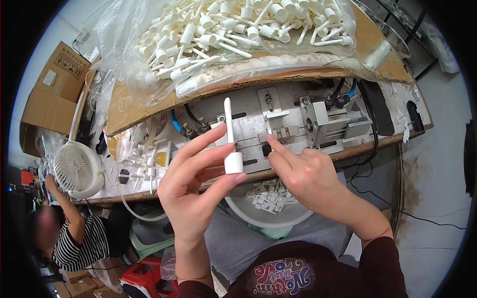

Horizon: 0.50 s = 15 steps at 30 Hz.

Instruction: Assembling small white plastic pump nozzle components using a mechanical assembly jig on a workbench.

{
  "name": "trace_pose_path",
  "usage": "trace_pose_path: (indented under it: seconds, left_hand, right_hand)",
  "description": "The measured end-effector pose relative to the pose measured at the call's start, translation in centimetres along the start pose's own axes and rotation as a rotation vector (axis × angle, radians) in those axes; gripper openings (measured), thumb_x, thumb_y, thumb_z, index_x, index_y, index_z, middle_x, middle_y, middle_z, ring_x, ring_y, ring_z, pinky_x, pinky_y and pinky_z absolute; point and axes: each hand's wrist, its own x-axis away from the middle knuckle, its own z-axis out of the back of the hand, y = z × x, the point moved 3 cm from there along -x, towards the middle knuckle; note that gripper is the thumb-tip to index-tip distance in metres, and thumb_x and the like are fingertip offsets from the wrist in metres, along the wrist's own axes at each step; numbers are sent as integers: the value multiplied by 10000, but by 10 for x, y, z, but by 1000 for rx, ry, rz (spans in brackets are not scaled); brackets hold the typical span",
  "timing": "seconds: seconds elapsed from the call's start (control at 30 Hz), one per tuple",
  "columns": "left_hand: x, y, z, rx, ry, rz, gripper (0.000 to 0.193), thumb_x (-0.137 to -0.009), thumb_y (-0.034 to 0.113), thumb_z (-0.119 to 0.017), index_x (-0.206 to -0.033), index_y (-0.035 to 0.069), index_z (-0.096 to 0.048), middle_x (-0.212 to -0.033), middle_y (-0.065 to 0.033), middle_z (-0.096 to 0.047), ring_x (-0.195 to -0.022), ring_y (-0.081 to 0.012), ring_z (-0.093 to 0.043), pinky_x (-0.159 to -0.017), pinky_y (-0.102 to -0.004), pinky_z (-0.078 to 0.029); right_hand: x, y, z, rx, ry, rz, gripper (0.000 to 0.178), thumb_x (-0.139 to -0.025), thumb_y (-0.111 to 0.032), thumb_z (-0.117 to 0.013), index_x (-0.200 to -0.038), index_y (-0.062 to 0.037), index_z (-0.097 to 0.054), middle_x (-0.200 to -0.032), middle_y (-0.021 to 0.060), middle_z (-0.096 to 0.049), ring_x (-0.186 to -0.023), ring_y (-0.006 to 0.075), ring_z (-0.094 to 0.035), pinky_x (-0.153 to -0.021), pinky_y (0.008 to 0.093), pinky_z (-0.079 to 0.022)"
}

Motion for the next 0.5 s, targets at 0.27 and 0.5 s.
trace_pose_path:
  seconds: [0.27,0.5]
  left_hand:
    - [15,-6,-11,-475,-11,-210,401,-666,-64,-826,-1053,20,-766,-1297,-168,-637,-894,-159,-691,-706,-252,-599]
    - [24,-17,-45,-690,-110,-287,343,-722,-19,-811,-1058,14,-749,-1274,-132,-660,-787,-163,-674,-661,-285,-565]
  right_hand:
    - [-73,39,40,-321,166,-88,297,-775,-158,-786,-1026,-38,-684,-946,114,-716,-631,209,-650,-613,343,-523]
    - [-204,90,18,144,73,-257,475,-741,-250,-787,-1142,-51,-628,-1060,122,-701,-1051,299,-676,-826,441,-566]
